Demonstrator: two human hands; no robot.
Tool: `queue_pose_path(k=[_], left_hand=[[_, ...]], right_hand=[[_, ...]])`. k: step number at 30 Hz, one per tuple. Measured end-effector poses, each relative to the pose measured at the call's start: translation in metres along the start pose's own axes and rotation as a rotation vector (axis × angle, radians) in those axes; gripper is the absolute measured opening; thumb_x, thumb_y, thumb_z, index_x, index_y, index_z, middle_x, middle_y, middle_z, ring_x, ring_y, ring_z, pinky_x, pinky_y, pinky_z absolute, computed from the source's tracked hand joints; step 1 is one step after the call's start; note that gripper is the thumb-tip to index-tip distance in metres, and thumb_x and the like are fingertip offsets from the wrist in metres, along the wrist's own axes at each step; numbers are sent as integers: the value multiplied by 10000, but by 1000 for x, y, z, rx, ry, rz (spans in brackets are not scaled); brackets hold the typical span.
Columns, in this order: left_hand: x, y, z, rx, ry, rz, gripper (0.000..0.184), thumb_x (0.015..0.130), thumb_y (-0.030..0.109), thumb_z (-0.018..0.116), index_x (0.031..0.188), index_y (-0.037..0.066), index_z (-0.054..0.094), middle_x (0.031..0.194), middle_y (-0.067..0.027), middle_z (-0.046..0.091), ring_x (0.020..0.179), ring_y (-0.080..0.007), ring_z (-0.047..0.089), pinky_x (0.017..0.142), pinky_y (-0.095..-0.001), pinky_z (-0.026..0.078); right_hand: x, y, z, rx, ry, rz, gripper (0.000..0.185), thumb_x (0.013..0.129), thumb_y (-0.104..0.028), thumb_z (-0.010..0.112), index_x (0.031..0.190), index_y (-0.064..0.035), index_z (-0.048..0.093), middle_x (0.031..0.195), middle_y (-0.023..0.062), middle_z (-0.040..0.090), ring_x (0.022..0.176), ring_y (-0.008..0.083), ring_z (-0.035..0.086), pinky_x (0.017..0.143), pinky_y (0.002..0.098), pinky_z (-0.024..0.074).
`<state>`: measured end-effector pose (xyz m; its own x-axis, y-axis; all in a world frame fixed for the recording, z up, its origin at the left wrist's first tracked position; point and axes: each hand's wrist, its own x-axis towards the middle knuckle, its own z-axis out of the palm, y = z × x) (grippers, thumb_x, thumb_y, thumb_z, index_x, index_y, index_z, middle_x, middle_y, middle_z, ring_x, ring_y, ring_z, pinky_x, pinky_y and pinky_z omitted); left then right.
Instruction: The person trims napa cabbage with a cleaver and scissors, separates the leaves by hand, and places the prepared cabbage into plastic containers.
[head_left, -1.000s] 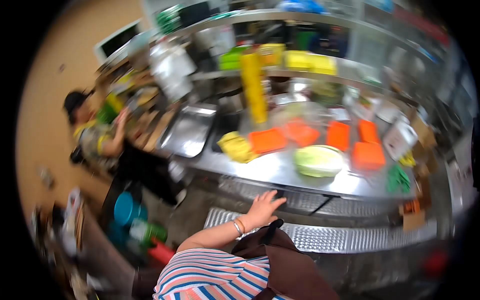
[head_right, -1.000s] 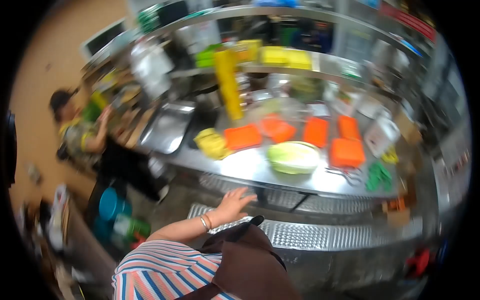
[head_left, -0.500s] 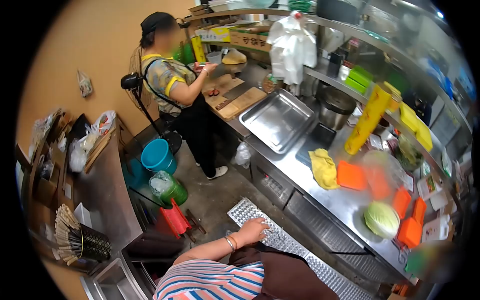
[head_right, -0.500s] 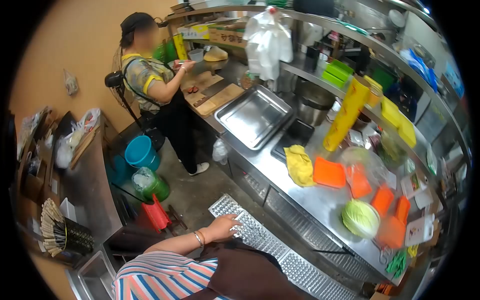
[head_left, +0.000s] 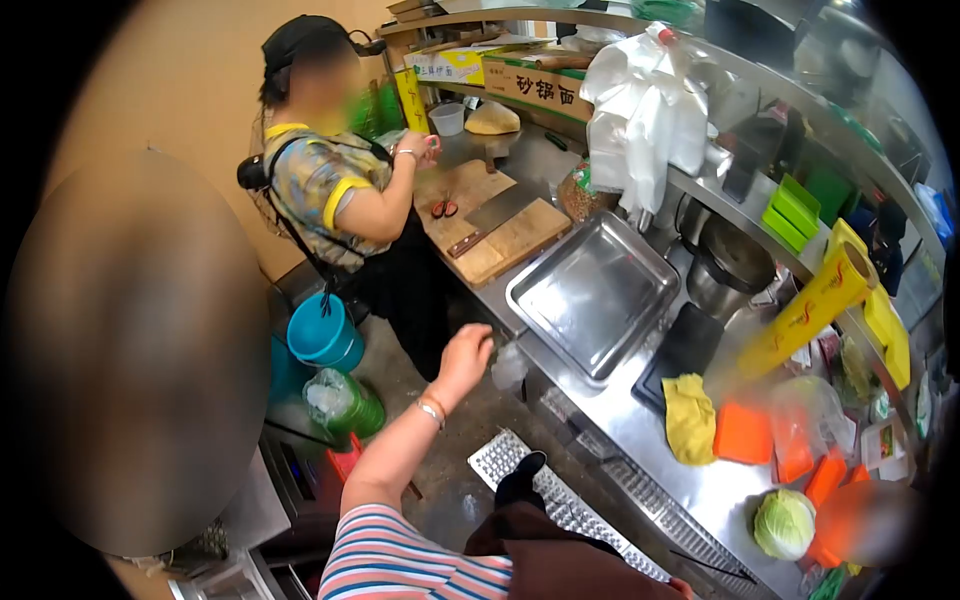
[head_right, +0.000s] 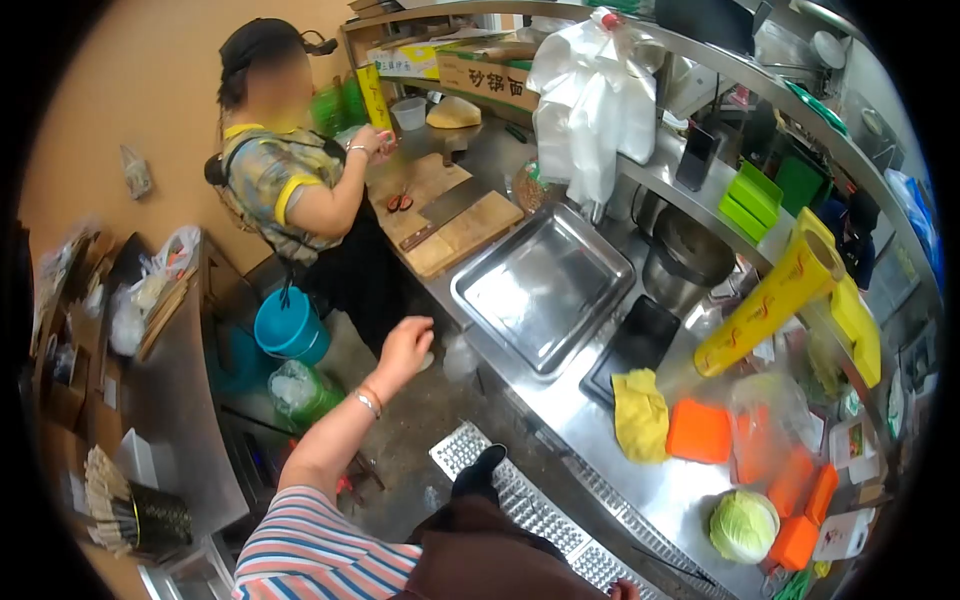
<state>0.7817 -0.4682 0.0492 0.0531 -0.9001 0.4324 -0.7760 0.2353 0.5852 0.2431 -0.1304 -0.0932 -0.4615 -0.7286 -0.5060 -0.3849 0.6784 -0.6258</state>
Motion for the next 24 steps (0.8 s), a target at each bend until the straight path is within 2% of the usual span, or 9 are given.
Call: queue_pose_path(k=[7,10,14,16,17,18,19,20,24], left_hand=[[182,-132,59,442,5,-225,442,793,70,575,1227,-1,525,1238,-200,537,1115,-378,527,963,-435,425],[217,-146,68,622,-206,-416,251,871,80,487,1097,5,566,1138,-178,575,1111,-330,536,930,-425,440],[239,-172,73,706,-215,-225,221,845,102,544,1050,18,542,1003,-185,615,996,-329,594,818,-419,504],[253,-158,64,491,-386,-290,295,824,139,574,1079,3,516,856,-175,627,800,-341,618,778,-445,505],[251,-197,81,365,-245,-26,352,822,149,577,1122,-11,483,709,-119,592,550,-267,565,577,-401,500],[258,-169,71,360,-258,-8,352,822,149,577,1122,-11,483,709,-119,592,550,-267,565,577,-401,500],[262,-141,53,-46,-350,-323,336,834,137,559,1127,-8,483,695,-90,570,506,-215,532,503,-360,457],[265,-106,29,-452,-431,-637,321,845,124,541,1132,-5,482,680,-61,547,462,-163,500,429,-318,415],[210,-22,-54,-629,-487,-589,182,844,94,521,1010,22,506,674,-2,489,456,-84,437,396,-246,335]], right_hand=[[52,-66,66,-46,-53,144,320,925,-198,425,1169,-54,573,1148,112,600,1128,218,513,1034,411,305],[47,-67,85,-46,-77,210,330,929,-202,414,1182,-56,567,1162,110,594,1143,218,504,1049,416,292],[30,-56,103,-55,-102,252,343,934,-208,400,1198,-60,559,1182,108,587,1164,218,491,1071,424,275],[20,-32,108,-106,-143,173,349,936,-211,393,1207,-62,555,1192,107,583,1174,218,485,1081,428,266],[17,-6,110,-204,-223,36,352,937,-213,390,1211,-62,553,1197,107,581,1179,218,482,1086,430,261],[14,-14,111,-517,-469,-423,356,938,-214,386,1215,-63,551,1202,106,579,1184,218,478,1092,432,257],[12,-20,113,-173,-137,-170,222,894,-97,479,1062,-27,606,1008,98,634,978,183,571,902,349,393],[-7,-138,107,259,247,-53,107,850,20,572,908,10,661,814,89,688,773,147,663,712,266,528],[-21,-253,87,252,226,-296,99,855,40,573,926,29,641,794,102,683,752,155,671,705,263,525]])
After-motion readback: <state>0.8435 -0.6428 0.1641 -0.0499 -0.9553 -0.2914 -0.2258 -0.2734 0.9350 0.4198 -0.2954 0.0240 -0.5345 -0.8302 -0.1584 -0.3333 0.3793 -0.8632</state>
